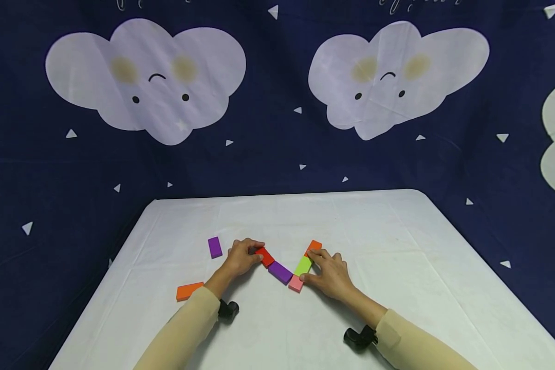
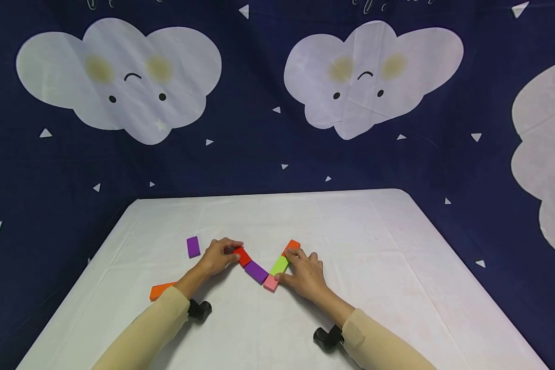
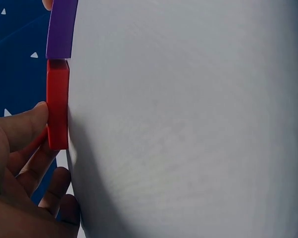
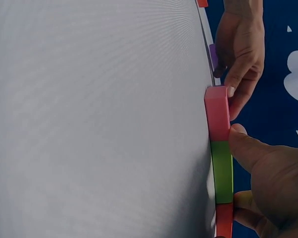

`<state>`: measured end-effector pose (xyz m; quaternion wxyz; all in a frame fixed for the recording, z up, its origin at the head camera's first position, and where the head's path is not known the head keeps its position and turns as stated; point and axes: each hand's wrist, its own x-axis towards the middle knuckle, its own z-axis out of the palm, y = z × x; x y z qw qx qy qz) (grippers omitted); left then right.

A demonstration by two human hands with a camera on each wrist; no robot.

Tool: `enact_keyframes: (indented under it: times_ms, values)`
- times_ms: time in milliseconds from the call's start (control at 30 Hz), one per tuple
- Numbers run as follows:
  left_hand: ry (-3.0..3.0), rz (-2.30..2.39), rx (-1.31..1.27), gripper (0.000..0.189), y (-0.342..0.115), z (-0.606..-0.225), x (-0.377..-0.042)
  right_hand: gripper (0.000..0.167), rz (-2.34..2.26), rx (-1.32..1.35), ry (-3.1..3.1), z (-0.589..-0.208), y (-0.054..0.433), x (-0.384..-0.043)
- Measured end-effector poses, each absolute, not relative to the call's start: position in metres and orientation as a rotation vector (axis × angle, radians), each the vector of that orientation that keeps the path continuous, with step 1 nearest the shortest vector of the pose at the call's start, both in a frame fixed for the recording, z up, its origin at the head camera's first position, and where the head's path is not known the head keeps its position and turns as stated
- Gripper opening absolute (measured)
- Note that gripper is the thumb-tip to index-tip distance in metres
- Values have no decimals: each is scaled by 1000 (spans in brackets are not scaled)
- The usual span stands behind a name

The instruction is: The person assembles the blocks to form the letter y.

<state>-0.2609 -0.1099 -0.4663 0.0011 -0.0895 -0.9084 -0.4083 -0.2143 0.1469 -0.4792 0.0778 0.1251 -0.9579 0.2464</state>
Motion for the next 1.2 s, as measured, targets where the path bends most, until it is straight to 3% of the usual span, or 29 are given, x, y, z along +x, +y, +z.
enact_keyframes:
  times_ms: [1200]
  values:
    - [-2791,-1280,-215,31,-115,-458,-252,71,717,362,-2888,-479,147,-216]
